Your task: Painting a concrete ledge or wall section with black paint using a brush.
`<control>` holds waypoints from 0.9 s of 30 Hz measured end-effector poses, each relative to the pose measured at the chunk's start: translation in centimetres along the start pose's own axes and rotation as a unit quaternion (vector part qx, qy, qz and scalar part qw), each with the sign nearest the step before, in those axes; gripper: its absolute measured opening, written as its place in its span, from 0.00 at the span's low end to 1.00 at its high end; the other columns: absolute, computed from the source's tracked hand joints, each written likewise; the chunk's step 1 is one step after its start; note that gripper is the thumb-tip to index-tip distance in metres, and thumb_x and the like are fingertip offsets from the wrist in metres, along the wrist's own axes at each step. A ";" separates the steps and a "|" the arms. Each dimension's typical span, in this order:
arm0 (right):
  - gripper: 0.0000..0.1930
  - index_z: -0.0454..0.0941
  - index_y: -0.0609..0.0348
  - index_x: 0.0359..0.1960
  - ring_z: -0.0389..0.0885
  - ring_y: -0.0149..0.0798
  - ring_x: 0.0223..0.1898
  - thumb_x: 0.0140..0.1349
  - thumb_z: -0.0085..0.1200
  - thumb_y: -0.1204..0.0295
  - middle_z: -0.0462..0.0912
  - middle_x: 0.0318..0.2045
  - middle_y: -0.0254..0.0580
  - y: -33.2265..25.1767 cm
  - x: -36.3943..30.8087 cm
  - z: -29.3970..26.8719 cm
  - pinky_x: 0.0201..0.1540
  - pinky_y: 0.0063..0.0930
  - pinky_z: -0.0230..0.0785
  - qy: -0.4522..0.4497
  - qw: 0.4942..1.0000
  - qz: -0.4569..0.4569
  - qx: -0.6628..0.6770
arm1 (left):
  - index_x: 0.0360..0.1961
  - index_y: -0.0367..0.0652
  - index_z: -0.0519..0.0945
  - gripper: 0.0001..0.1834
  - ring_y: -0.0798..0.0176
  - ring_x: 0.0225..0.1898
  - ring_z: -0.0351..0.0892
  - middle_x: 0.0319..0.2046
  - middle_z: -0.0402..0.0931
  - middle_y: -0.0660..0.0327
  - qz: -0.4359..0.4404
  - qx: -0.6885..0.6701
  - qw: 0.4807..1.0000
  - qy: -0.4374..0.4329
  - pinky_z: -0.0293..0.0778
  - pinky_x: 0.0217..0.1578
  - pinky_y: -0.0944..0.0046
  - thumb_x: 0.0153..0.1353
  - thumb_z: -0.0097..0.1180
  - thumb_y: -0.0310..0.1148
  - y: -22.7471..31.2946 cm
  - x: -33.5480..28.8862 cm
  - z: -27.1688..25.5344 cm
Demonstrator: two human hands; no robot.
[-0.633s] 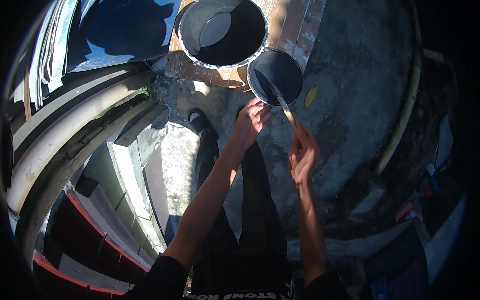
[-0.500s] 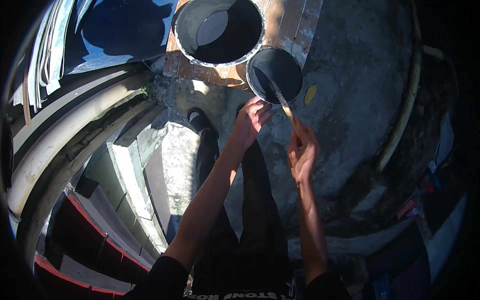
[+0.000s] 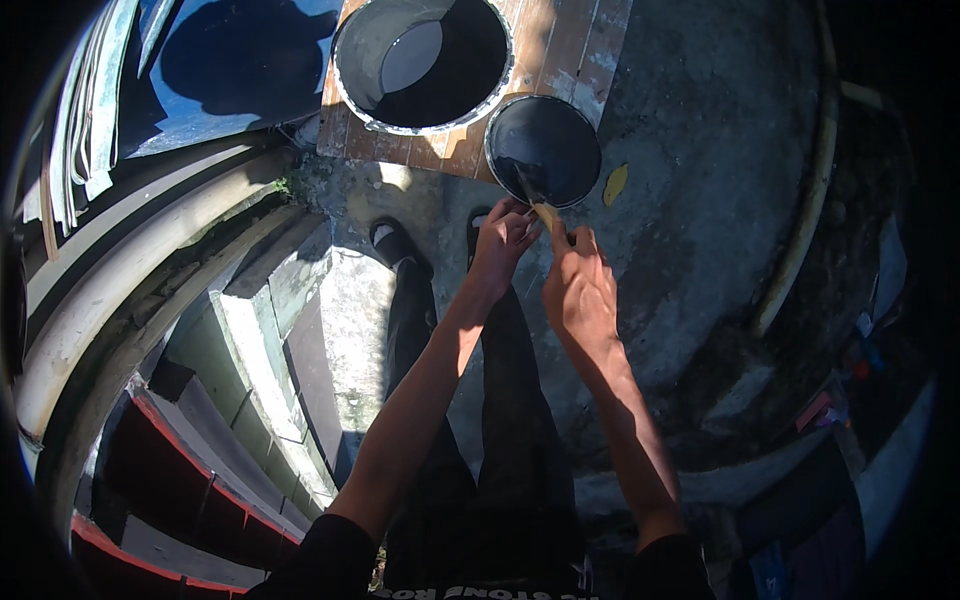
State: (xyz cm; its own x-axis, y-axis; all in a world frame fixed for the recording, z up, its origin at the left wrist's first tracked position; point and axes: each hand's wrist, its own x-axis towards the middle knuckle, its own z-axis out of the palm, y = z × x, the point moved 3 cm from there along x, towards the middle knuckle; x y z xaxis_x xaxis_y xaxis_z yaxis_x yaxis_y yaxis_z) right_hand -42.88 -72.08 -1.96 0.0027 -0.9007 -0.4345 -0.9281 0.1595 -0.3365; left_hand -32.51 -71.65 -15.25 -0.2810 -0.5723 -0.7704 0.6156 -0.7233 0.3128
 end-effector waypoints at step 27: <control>0.16 0.77 0.67 0.42 0.79 0.56 0.48 0.49 0.52 0.86 0.77 0.38 0.54 0.8 7.8 -2.6 0.56 0.47 0.74 -0.061 0.977 -0.205 0.001 | 0.48 0.42 0.74 0.11 0.61 0.51 0.80 0.48 0.79 0.59 0.021 -0.043 0.998 0.043 0.73 0.58 0.58 0.66 0.49 0.28 0.1 1.4 -1.4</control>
State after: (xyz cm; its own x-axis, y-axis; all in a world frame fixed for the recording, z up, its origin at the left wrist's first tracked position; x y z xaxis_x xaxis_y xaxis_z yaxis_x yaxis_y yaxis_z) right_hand -44.60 -80.03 -3.44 0.4186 -0.8343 -0.3587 -0.8387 -0.2037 -0.5051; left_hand -31.85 -71.95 -17.05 -0.1919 -0.5635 -0.8035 0.6869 -0.6619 0.3001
